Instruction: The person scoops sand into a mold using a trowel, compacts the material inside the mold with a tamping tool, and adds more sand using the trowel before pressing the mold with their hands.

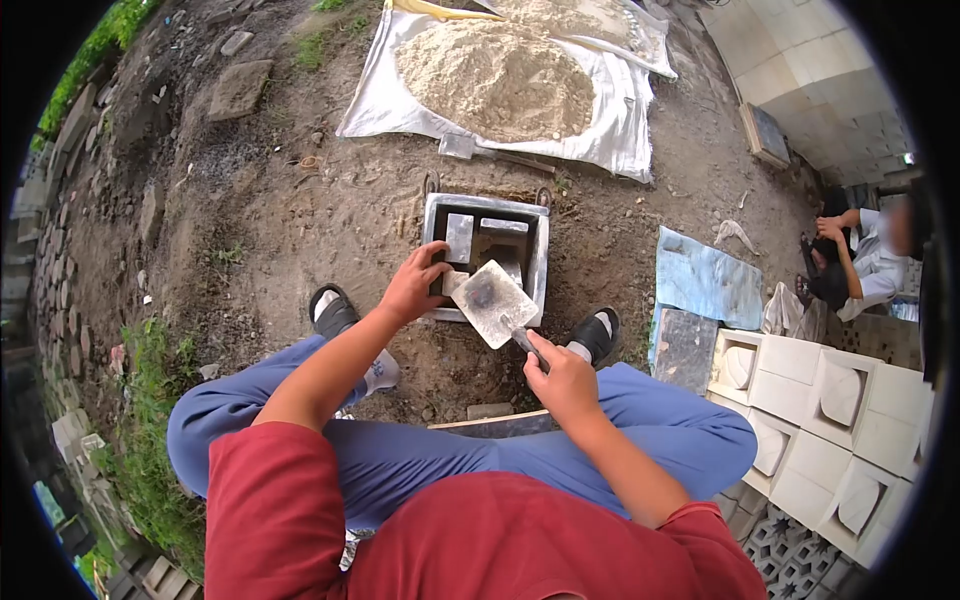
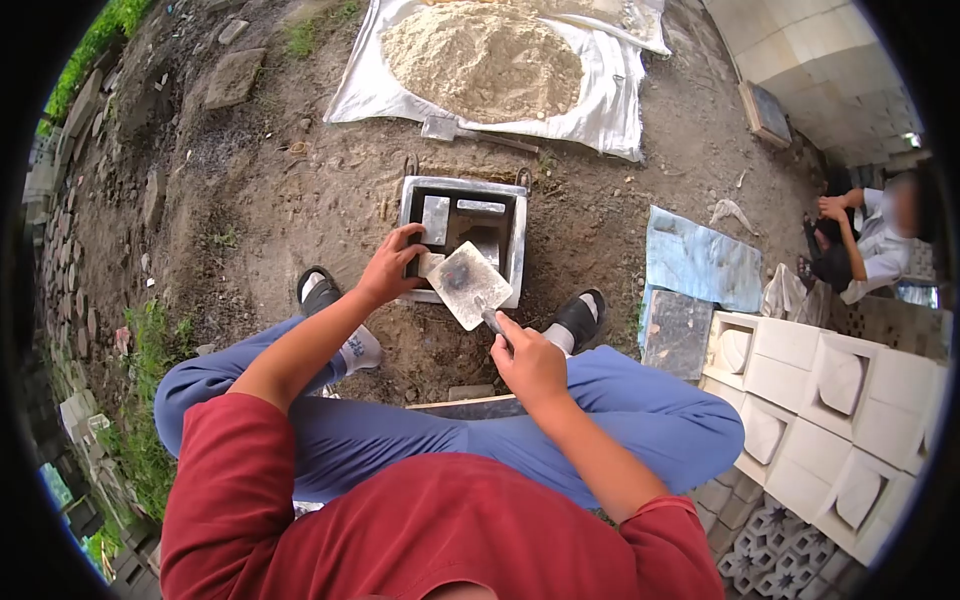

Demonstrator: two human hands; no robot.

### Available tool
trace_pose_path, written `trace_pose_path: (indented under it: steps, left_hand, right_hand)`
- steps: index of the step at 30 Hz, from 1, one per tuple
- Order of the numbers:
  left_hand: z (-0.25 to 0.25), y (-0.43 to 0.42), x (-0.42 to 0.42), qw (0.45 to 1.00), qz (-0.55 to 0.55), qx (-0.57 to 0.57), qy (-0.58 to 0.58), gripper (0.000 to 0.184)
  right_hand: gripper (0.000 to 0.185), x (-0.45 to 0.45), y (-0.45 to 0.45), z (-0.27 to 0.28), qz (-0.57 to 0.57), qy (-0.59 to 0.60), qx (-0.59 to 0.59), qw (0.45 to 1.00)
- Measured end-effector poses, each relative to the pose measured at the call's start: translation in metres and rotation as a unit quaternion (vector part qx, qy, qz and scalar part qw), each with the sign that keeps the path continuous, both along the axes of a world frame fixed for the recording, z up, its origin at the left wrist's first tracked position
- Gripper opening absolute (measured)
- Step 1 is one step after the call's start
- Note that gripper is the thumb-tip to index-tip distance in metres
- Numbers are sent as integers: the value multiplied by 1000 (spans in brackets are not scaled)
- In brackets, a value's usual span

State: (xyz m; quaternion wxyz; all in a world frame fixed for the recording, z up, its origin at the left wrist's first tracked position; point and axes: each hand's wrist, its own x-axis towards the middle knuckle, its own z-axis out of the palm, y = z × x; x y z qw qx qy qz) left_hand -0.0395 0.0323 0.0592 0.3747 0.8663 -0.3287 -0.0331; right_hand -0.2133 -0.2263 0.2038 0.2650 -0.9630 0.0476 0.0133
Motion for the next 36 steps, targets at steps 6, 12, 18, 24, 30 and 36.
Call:
trace_pose_path:
  steps: [6, 12, 18, 24, 30, 36]
  left_hand:
    - [0, 0, -3, 1000, -2, 12, 1, 54]
    - [-1, 2, -2, 1000, -2, 2, 14, 53]
    - [-2, 2, 1, 1000, 0, 9, 3, 51]
    - [-5, 2, -2, 1000, 4, 12, 6, 51]
    - [-7, 2, 1, 1000, 5, 1, 1, 53]
    - [-5, 1, 0, 1000, 11, 1, -3, 53]
  right_hand:
    - [35, 8, 21, 3, -22, 38, -8, 999]
    - [37, -15, 24, 4, -33, 30, -13, 999]
    - [36, -16, 46, -5, -81, 36, 24, 996]
    - [37, -22, 49, -18, -78, -23, 27, 996]
    - [37, -24, 46, -13, -91, 5, 26, 996]
    - [35, -10, 56, -9, -106, 68, 40, 991]
